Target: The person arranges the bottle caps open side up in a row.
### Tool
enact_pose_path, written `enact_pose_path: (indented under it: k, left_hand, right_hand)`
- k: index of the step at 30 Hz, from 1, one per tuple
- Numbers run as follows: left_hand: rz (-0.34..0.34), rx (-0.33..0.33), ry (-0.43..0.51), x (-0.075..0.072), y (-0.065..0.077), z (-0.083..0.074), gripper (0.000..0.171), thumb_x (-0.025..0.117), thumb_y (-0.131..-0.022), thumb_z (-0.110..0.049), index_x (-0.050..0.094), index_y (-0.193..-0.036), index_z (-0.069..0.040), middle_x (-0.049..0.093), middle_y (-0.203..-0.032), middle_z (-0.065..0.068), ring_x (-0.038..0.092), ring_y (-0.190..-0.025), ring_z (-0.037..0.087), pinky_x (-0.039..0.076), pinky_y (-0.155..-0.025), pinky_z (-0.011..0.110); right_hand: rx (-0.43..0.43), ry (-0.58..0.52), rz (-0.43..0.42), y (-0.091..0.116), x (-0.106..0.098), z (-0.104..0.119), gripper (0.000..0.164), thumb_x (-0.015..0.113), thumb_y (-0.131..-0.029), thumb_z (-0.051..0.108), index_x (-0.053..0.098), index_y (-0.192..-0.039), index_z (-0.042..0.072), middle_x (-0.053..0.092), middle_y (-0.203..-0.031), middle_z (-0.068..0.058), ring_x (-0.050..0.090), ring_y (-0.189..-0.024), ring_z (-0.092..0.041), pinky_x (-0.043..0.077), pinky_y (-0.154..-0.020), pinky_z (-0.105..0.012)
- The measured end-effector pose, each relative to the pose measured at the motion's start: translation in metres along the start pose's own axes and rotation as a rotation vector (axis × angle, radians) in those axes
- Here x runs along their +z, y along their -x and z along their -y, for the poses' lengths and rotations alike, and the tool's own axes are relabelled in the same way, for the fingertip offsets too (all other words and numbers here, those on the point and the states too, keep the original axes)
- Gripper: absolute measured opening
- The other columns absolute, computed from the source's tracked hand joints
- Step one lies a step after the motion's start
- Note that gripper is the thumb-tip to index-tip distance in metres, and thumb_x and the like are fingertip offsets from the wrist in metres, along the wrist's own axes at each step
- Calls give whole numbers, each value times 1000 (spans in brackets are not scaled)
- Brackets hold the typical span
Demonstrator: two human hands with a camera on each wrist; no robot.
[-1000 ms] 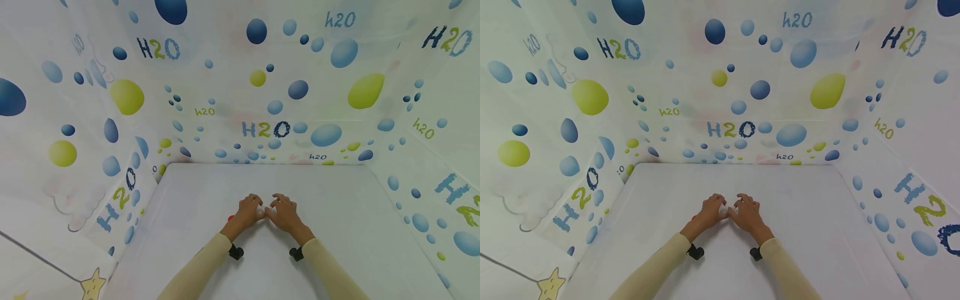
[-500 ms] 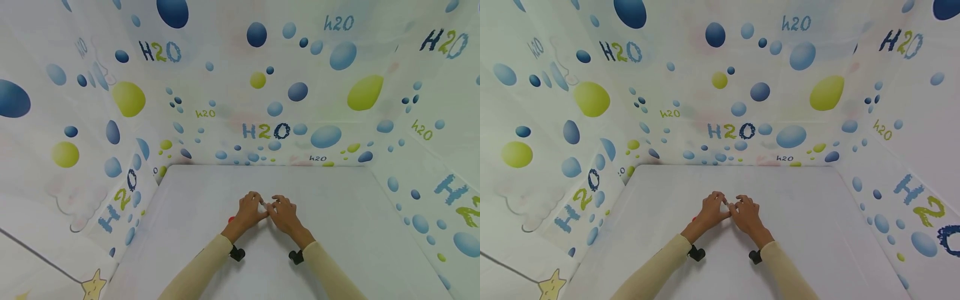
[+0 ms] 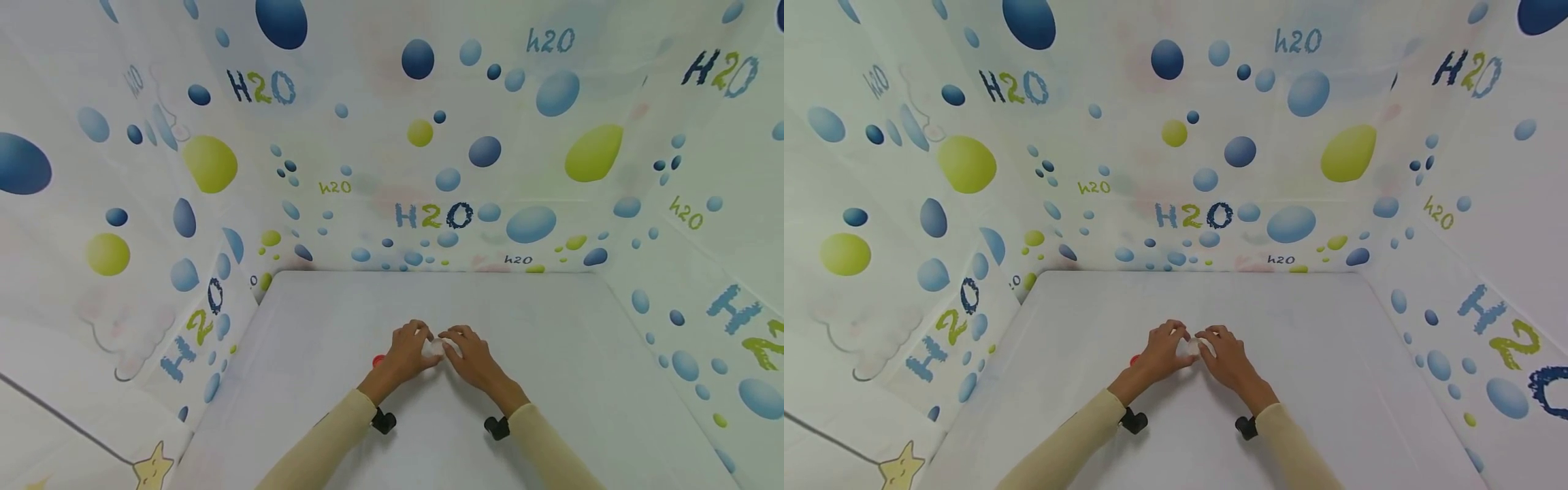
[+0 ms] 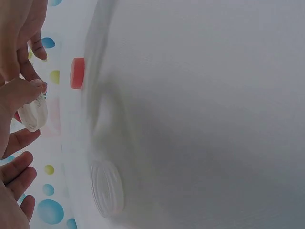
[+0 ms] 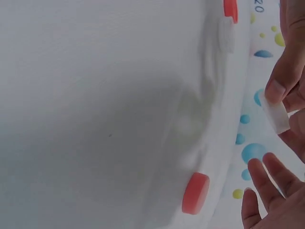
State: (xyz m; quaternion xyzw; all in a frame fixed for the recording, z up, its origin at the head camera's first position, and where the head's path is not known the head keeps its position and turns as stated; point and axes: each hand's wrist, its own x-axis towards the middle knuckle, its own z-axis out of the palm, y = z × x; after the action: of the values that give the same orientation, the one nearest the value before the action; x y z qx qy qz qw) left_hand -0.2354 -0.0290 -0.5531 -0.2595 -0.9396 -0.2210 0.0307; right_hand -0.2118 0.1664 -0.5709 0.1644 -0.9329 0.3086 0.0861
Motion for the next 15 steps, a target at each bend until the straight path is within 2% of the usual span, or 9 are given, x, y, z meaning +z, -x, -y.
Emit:
enact_pose_path:
  k: [2, 7, 15]
  left_hand:
    - [-7, 19, 6, 0, 2, 1, 40, 83, -92, -39, 67, -115, -11, 58, -135, 13, 56, -130, 32, 41, -109, 57]
    - [-4, 47, -2, 4, 7, 6, 37, 84, -91, -36, 69, -114, -13, 59, -133, 10, 56, -129, 30, 42, -107, 56]
    - [52, 41, 0, 5, 12, 9, 33, 82, -94, -35, 71, -118, -16, 58, -137, 8, 53, -134, 31, 40, -110, 56]
  right_hand:
    - [-27, 11, 18, 3, -2, -1, 28, 64, -107, 23, 69, -133, 14, 62, -129, -10, 62, -117, -31, 47, -89, -55]
    - [-20, 20, 94, 9, -2, -5, 37, 68, -105, 27, 67, -140, 15, 61, -116, -3, 56, -102, -18, 43, -84, -41]
    - [-15, -2, 133, 14, 0, -6, 38, 72, -102, 28, 69, -138, 15, 60, -113, -4, 52, -95, -15, 42, -83, -38]
